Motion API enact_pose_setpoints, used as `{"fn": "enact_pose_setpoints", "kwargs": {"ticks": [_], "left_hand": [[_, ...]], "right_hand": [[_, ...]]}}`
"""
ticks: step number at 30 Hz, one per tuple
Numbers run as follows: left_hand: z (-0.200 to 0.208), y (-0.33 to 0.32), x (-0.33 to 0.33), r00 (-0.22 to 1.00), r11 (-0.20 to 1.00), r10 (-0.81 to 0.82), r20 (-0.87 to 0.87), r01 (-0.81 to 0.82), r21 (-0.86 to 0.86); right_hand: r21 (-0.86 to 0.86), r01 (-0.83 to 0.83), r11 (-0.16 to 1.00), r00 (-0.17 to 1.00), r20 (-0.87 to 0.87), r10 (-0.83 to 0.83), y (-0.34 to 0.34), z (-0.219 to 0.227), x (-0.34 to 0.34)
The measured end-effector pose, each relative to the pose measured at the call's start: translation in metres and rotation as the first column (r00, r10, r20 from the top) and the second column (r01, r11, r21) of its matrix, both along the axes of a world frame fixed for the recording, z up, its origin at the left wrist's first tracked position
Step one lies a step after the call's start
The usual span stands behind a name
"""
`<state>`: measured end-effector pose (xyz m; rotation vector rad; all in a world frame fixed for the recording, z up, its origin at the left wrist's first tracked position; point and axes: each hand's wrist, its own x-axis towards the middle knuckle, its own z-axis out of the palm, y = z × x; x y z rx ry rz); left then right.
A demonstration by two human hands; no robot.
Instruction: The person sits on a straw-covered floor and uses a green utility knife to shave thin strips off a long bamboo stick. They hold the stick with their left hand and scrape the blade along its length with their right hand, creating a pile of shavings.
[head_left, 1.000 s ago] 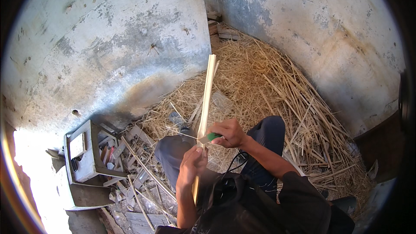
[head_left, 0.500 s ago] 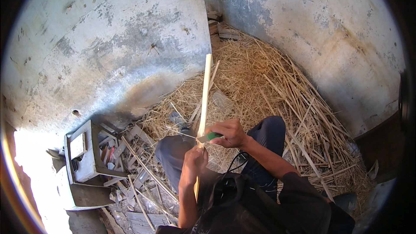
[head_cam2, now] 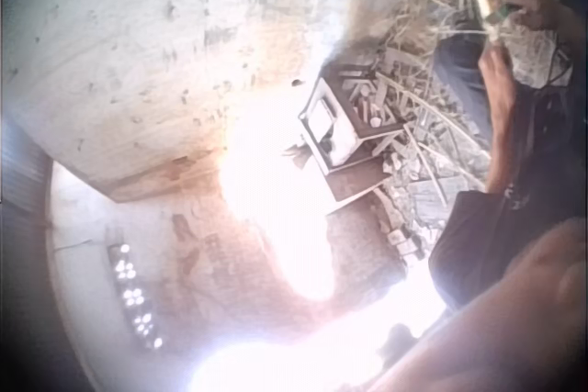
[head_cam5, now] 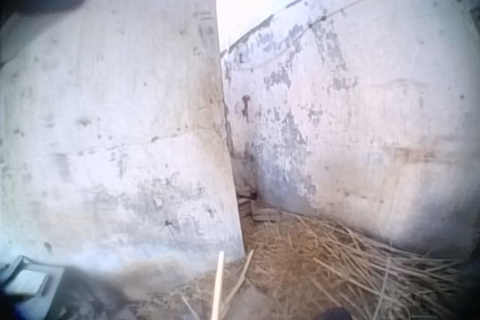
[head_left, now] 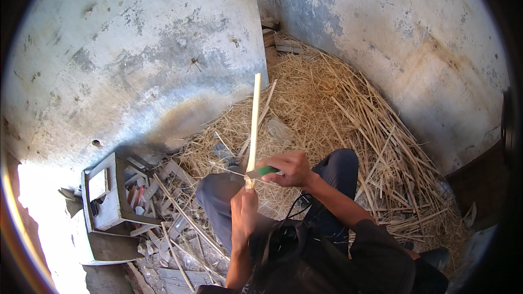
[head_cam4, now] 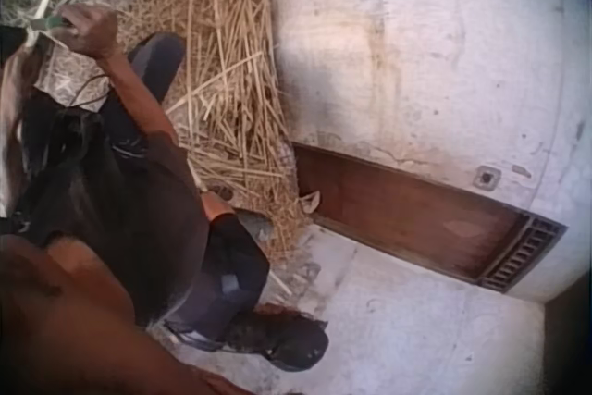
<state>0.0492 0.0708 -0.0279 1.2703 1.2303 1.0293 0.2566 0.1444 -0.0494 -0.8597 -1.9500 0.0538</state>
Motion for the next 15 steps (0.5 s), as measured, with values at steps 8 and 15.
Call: {"fn": "enact_pose_setpoints", "kwargs": {"ticks": [8,15], "left_hand": [[0.008,-0.01,-0.005,0.994,0.998,0.022,-0.109,-0.015,0.062],[-0.012,-0.037,-0.02,0.986,0.994,-0.066,-0.152,0.079,0.078]], "right_hand": [[0.031,0.008,0.999,0.998,0.066,-0.01,-0.001,0.001,0.004],[-0.168,0.426,0.889,0.885,-0.128,-0.448,0.039,-0.012,0.055]]}}
